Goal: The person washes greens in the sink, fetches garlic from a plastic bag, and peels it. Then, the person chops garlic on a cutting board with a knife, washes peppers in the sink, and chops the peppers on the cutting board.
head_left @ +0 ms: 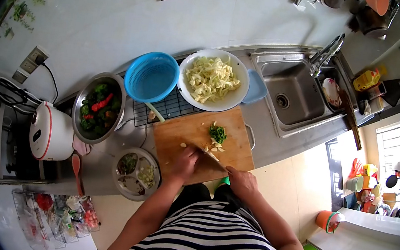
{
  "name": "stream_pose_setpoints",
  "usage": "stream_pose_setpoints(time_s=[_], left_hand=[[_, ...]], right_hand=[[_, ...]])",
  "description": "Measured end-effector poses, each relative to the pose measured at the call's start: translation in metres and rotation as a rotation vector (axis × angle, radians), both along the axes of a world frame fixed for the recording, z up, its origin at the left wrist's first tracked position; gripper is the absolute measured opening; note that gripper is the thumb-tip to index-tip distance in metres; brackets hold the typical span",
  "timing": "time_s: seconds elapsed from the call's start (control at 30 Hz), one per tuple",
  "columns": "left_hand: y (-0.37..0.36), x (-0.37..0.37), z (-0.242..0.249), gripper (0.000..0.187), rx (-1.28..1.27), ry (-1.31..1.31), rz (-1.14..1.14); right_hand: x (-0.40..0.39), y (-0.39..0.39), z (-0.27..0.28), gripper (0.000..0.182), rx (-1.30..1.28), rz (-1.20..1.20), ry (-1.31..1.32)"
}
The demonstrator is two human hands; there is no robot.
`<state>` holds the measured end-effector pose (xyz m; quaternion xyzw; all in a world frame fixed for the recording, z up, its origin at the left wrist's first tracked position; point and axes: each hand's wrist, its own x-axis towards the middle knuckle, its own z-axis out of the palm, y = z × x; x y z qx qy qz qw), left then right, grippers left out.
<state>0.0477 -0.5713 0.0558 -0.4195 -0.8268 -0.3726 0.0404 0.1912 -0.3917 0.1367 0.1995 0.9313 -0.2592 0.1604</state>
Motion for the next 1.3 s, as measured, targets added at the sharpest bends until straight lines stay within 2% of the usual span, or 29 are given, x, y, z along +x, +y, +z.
stream_pose_setpoints(time_s=[0.17, 0.23, 0.37, 0.43, 0.5, 0.67, 0.8, 0.9, 0.97, 1.1, 1.3], left_hand=[[0.004, 0.003, 0.005, 0.019, 0.064, -0.084, 0.008], [0.004, 0.003, 0.008, 0.02, 0.061, -0.087, 0.007], [0.0, 0.001, -0.005, 0.021, 0.004, -0.009, -0.005], [-0.002, 0.0, -0.003, 0.021, -0.021, -0.026, -0.006], [-0.004, 0.003, -0.002, 0.02, -0.053, -0.056, -0.007], [0.0, 0.002, 0.0, 0.024, 0.073, -0.087, -0.029], [-0.004, 0.002, -0.007, 0.025, 0.041, -0.049, -0.044], [-0.006, 0.002, -0.015, 0.024, -0.005, 0.029, -0.018], [-0.007, 0.0, -0.01, 0.023, -0.075, 0.001, -0.03], [-0.003, 0.004, 0.007, 0.018, -0.018, -0.039, -0.014], [-0.001, 0.002, 0.0, 0.017, 0.092, -0.06, -0.01]], right_hand=[[0.012, 0.004, 0.036, 0.03, 0.003, 0.016, -0.088], [0.01, 0.003, 0.043, 0.029, 0.023, 0.028, -0.21], [0.001, 0.001, 0.003, 0.029, 0.013, 0.006, -0.13], [-0.002, 0.001, -0.006, 0.029, -0.043, -0.059, 0.036], [0.002, 0.004, 0.005, 0.029, -0.043, -0.056, 0.004], [0.017, 0.007, 0.033, 0.028, -0.012, 0.018, -0.11], [0.013, 0.003, 0.03, 0.027, -0.014, 0.0, -0.125], [0.004, 0.002, 0.003, 0.027, -0.014, 0.006, -0.114], [0.002, 0.001, -0.014, 0.027, -0.047, -0.031, 0.036], [0.008, 0.006, 0.0, 0.027, -0.073, -0.105, 0.053], [0.018, 0.01, 0.014, 0.025, -0.039, 0.016, -0.089]])
